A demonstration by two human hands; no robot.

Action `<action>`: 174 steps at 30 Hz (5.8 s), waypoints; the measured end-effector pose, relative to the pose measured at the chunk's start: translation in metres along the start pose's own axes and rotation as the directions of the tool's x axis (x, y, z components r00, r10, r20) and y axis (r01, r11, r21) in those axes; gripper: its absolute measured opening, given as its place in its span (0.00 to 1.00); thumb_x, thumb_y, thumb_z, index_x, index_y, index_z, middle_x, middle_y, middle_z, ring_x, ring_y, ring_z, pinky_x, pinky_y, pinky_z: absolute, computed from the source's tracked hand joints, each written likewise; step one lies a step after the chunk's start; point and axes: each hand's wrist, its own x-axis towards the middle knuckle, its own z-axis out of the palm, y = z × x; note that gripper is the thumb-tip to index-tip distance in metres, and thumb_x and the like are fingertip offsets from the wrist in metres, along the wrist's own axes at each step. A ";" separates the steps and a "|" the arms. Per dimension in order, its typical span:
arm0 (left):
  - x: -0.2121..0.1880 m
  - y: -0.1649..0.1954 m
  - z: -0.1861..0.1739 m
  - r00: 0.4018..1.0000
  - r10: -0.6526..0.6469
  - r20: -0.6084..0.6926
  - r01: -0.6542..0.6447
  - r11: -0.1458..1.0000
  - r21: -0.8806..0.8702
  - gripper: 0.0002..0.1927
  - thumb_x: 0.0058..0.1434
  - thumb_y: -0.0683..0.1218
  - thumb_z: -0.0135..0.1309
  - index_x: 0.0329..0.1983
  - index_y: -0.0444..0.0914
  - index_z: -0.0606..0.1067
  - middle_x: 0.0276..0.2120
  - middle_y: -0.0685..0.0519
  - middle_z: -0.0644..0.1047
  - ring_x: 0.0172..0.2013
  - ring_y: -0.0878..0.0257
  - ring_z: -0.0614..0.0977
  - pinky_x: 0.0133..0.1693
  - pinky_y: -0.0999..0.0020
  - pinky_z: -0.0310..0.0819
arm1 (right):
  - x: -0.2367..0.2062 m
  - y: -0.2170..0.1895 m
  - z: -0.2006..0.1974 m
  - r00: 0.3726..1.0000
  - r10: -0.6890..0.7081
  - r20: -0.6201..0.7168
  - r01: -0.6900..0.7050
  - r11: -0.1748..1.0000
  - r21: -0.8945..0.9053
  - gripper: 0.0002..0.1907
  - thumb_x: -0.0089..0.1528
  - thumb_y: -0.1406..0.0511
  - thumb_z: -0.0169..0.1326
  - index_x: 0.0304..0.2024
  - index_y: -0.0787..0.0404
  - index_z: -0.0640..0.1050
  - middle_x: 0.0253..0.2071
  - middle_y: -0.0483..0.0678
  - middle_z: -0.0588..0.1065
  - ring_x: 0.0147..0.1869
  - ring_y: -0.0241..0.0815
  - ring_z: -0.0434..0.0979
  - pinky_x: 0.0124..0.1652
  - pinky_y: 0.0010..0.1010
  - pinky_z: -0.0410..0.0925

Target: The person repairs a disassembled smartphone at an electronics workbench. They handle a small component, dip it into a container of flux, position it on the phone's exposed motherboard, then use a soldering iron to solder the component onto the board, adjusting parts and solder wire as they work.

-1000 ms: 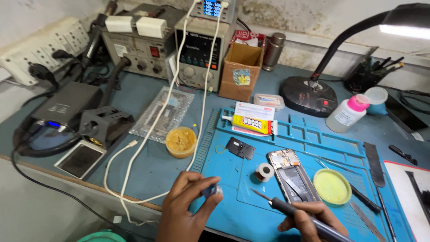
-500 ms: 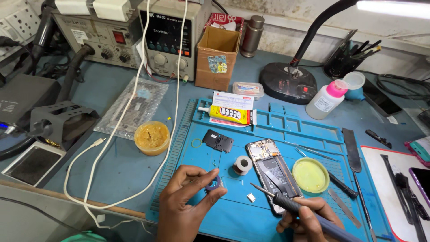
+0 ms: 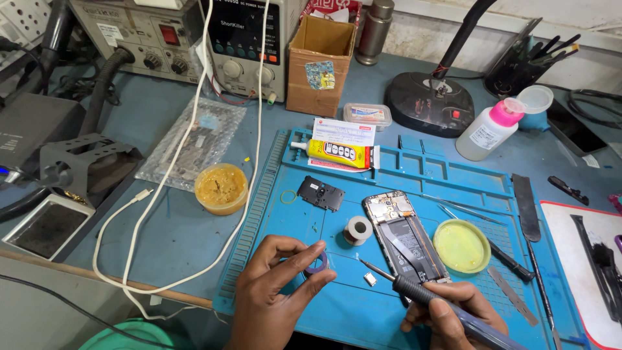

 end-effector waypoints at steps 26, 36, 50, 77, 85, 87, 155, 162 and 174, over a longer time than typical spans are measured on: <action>0.002 -0.001 0.000 0.999 0.051 0.008 -0.051 0.999 -0.001 0.26 0.49 0.40 0.72 0.53 0.42 0.82 0.38 0.53 0.78 0.34 0.67 0.84 0.35 0.73 0.80 | -0.001 -0.011 0.009 1.000 -0.021 -0.007 0.021 1.000 0.013 0.17 0.62 0.67 0.57 0.44 0.79 0.76 0.33 0.70 0.77 0.32 0.57 0.83 0.32 0.48 0.78; 0.000 0.000 -0.004 0.996 -0.010 -0.086 0.009 1.000 -0.012 0.25 0.48 0.39 0.72 0.51 0.41 0.83 0.37 0.54 0.78 0.35 0.68 0.82 0.35 0.73 0.77 | -0.001 0.005 -0.012 1.000 -0.016 0.008 0.013 0.971 0.240 0.17 0.64 0.64 0.54 0.42 0.76 0.75 0.28 0.64 0.74 0.29 0.53 0.77 0.27 0.49 0.73; 0.002 0.006 -0.006 0.993 -0.011 -0.119 0.014 1.000 0.022 0.22 0.50 0.42 0.71 0.50 0.39 0.83 0.38 0.54 0.77 0.36 0.67 0.83 0.37 0.73 0.78 | 0.013 0.015 -0.036 0.990 0.059 0.129 -0.109 0.895 0.432 0.22 0.66 0.54 0.52 0.38 0.71 0.74 0.21 0.50 0.68 0.25 0.45 0.68 0.22 0.39 0.64; 0.018 0.009 -0.027 0.997 -0.060 0.055 0.043 0.962 0.268 0.18 0.51 0.43 0.68 0.45 0.36 0.80 0.40 0.50 0.78 0.40 0.54 0.82 0.41 0.61 0.76 | -0.001 -0.061 0.081 0.983 -0.122 0.140 0.148 0.969 -0.197 0.17 0.60 0.71 0.58 0.52 0.70 0.77 0.32 0.56 0.80 0.33 0.42 0.83 0.35 0.33 0.76; 0.020 0.004 -0.035 0.998 -0.063 0.014 0.056 0.953 0.298 0.18 0.53 0.43 0.66 0.47 0.36 0.80 0.42 0.49 0.77 0.41 0.53 0.82 0.43 0.59 0.75 | -0.003 -0.058 0.094 0.983 -0.120 0.136 0.151 0.958 -0.245 0.20 0.58 0.72 0.60 0.53 0.70 0.78 0.35 0.57 0.81 0.36 0.43 0.84 0.35 0.32 0.78; 0.021 0.003 -0.036 0.998 -0.068 0.015 0.061 0.958 0.280 0.17 0.53 0.43 0.66 0.47 0.36 0.80 0.41 0.49 0.78 0.41 0.53 0.82 0.43 0.59 0.75 | -0.003 -0.058 0.094 0.984 -0.122 0.133 0.151 0.960 -0.235 0.20 0.58 0.72 0.59 0.53 0.70 0.77 0.36 0.57 0.81 0.37 0.42 0.84 0.36 0.33 0.78; 0.011 -0.019 -0.031 0.996 0.087 0.028 -0.089 0.874 0.478 0.27 0.53 0.47 0.66 0.57 0.40 0.76 0.49 0.50 0.81 0.51 0.53 0.76 0.54 0.54 0.63 | -0.011 -0.061 0.088 0.950 -0.206 0.235 0.251 0.952 -0.178 0.18 0.60 0.71 0.59 0.53 0.69 0.77 0.33 0.54 0.81 0.34 0.39 0.83 0.35 0.30 0.76; 0.010 -0.018 -0.031 0.999 0.048 0.026 -0.055 0.884 0.464 0.25 0.52 0.47 0.66 0.55 0.40 0.77 0.47 0.51 0.82 0.49 0.53 0.77 0.53 0.56 0.64 | -0.013 -0.062 0.090 0.947 -0.219 0.235 0.258 0.954 -0.152 0.18 0.60 0.71 0.59 0.52 0.69 0.77 0.33 0.52 0.80 0.35 0.37 0.82 0.35 0.30 0.77; 0.010 -0.010 -0.029 1.000 0.010 0.008 -0.012 0.934 0.357 0.31 0.55 0.41 0.63 0.64 0.41 0.71 0.44 0.48 0.81 0.47 0.53 0.80 0.51 0.57 0.73 | -0.014 -0.064 0.090 0.936 -0.251 0.249 0.286 0.951 -0.120 0.16 0.61 0.70 0.60 0.52 0.68 0.78 0.32 0.49 0.80 0.34 0.35 0.81 0.34 0.28 0.77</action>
